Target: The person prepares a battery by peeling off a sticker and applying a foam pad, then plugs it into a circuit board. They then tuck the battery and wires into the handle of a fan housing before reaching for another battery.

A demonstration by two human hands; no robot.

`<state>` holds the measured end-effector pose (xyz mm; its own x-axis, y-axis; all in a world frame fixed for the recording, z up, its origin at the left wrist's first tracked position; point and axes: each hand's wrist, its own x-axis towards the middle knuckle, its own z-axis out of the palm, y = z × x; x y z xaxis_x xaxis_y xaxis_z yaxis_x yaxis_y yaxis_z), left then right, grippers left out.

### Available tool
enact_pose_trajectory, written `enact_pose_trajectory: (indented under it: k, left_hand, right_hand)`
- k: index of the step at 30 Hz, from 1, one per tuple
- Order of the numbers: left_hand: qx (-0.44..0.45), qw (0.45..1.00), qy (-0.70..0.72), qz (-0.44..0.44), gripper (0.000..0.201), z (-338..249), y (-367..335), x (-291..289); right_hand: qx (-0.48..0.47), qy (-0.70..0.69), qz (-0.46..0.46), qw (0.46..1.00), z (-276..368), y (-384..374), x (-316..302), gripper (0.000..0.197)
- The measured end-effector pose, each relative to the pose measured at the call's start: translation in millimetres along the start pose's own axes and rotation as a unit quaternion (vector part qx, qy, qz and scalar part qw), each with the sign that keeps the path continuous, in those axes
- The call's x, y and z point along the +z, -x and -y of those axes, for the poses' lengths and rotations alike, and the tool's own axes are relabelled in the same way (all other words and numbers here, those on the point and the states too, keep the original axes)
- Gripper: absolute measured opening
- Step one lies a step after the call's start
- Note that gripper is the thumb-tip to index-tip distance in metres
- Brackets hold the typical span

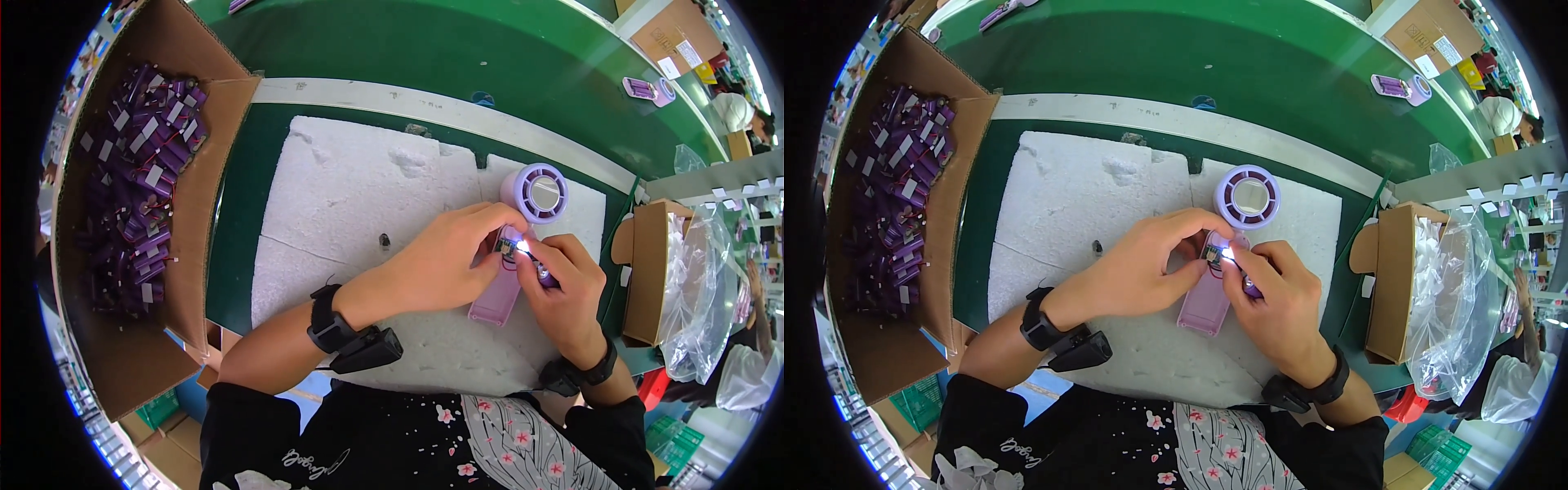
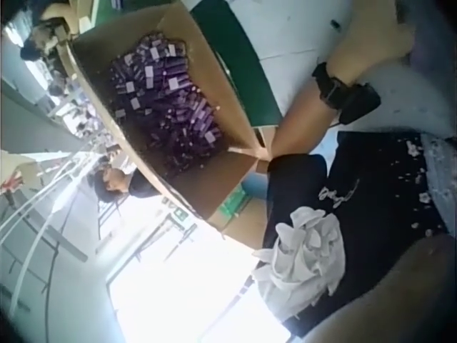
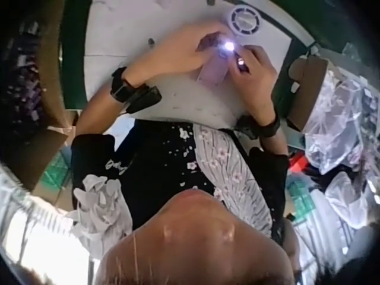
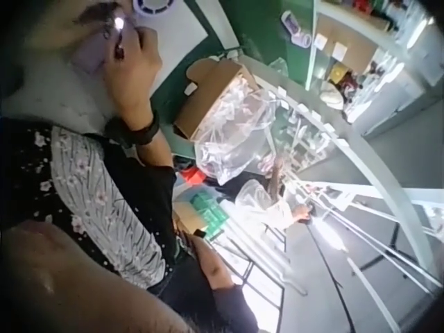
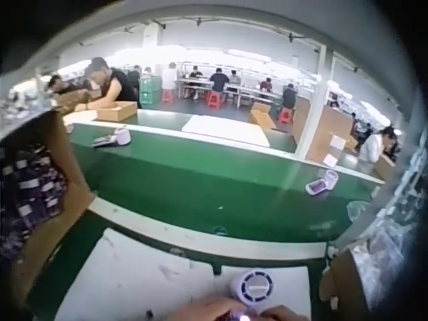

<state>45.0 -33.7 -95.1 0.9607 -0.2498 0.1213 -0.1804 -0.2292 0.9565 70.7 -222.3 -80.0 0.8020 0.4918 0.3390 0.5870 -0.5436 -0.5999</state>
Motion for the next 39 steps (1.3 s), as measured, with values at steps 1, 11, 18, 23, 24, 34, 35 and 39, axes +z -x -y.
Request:
enact_pose_trajectory:
  k: [1,11,18,23,24,34,35,39]
  left_hand:
    - [-0.007,1.000,0.009,-0.003,0.037,0.3,-0.3,0.6]
    - [0.000,1.000,0.009,-0.022,0.026,0.8,-5.3,-1.7]
    - [0.027,0.997,-0.066,0.026,0.026,-4.8,-5.6,-6.9]
    - [0.008,0.997,-0.063,0.041,0.030,-1.3,-3.5,-7.8]
    - [0.011,0.997,-0.063,0.041,0.030,-1.9,-3.9,-8.4]
    - [-0.001,0.999,-0.051,-0.015,0.038,-0.1,-3.9,-27.1]
    - [-0.015,0.999,-0.037,-0.020,0.038,0.3,-4.4,-26.2]
    - [-0.054,0.998,-0.022,-0.025,0.038,-4.4,-4.8,-27.3]
  right_hand:
    - [-0.008,0.011,0.003,1.000,0.2,-0.2,-0.1,0.017]
    - [0.006,0.013,-0.003,1.000,1.8,-1.5,-1.4,0.015]
    - [0.034,-0.025,0.043,0.998,-4.7,-7.0,-8.6,0.018]
    - [0.144,-0.144,0.221,0.954,-6.2,-19.9,-25.4,0.029]
    - [0.143,-0.143,0.219,0.955,-8.3,-19.1,-27.6,0.029]
    - [0.340,-0.305,0.207,0.865,-12.0,-27.8,-37.8,0.033]
    - [0.351,-0.227,0.192,0.888,-11.8,-27.6,-38.8,0.032]
    - [0.087,0.035,0.108,0.990,-10.2,-20.0,-32.9,0.022]
